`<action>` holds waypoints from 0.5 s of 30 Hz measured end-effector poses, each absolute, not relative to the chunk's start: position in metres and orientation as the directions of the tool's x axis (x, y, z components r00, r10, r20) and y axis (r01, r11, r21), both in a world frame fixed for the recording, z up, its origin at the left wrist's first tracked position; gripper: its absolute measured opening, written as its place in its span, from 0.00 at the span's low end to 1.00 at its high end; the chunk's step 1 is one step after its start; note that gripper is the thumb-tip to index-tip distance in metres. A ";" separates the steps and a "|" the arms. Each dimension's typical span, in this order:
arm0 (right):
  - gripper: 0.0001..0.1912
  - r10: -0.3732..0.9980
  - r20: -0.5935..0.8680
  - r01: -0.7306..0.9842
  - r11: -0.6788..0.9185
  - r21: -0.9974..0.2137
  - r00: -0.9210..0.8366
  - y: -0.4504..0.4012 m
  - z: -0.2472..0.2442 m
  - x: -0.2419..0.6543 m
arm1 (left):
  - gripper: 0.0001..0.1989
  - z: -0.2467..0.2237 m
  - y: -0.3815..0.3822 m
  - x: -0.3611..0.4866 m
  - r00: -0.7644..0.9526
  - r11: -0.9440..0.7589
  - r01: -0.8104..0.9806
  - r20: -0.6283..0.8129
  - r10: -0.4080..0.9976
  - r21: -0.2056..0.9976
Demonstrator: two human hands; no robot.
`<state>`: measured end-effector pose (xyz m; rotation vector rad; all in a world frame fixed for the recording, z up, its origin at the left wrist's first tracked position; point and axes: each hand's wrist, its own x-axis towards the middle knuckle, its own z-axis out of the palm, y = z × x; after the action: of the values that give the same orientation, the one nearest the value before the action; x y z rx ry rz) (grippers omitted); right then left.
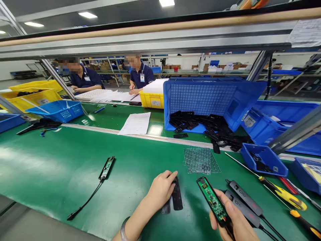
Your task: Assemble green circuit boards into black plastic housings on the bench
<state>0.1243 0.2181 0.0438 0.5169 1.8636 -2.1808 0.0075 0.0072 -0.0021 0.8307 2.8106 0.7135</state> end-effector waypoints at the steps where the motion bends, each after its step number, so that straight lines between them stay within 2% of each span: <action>1: 0.34 0.068 -0.377 0.371 -0.081 -0.925 -0.924 0.219 0.042 0.123 | 0.24 -0.002 0.006 0.010 -0.864 0.709 0.423 0.014 0.504 0.564; 2: 0.33 0.075 -0.344 0.347 0.023 -0.938 -0.936 0.219 0.039 0.121 | 0.23 -0.001 0.006 0.014 -0.886 0.649 0.342 0.004 0.463 0.680; 4: 0.29 0.058 -0.238 0.245 0.266 -0.932 -0.969 0.218 0.031 0.118 | 0.21 0.000 0.005 0.021 -0.916 0.412 0.134 -0.046 0.399 0.901; 6: 0.25 -0.019 -0.081 0.062 0.474 -0.878 -0.997 0.216 0.024 0.116 | 0.18 0.001 0.006 0.028 -0.908 0.118 -0.094 -0.134 0.397 0.989; 8: 0.24 -0.114 0.059 -0.115 0.581 -0.805 -0.992 0.212 0.019 0.115 | 0.19 0.002 0.008 0.035 -0.880 -0.128 -0.293 -0.214 0.424 0.948; 10: 0.25 -0.162 0.136 -0.207 0.612 -0.763 -0.977 0.208 0.016 0.116 | 0.21 0.004 0.010 0.041 -0.858 -0.291 -0.412 -0.260 0.444 0.863; 15: 0.25 -0.213 0.193 -0.283 0.588 -0.758 -0.958 0.200 0.010 0.120 | 0.25 0.010 0.014 0.050 -0.888 -0.457 -0.416 -0.243 0.391 0.786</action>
<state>0.1204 0.1997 0.0105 -0.4495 2.8715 -1.3937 0.0497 0.0143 0.0103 -0.0374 1.2735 2.3395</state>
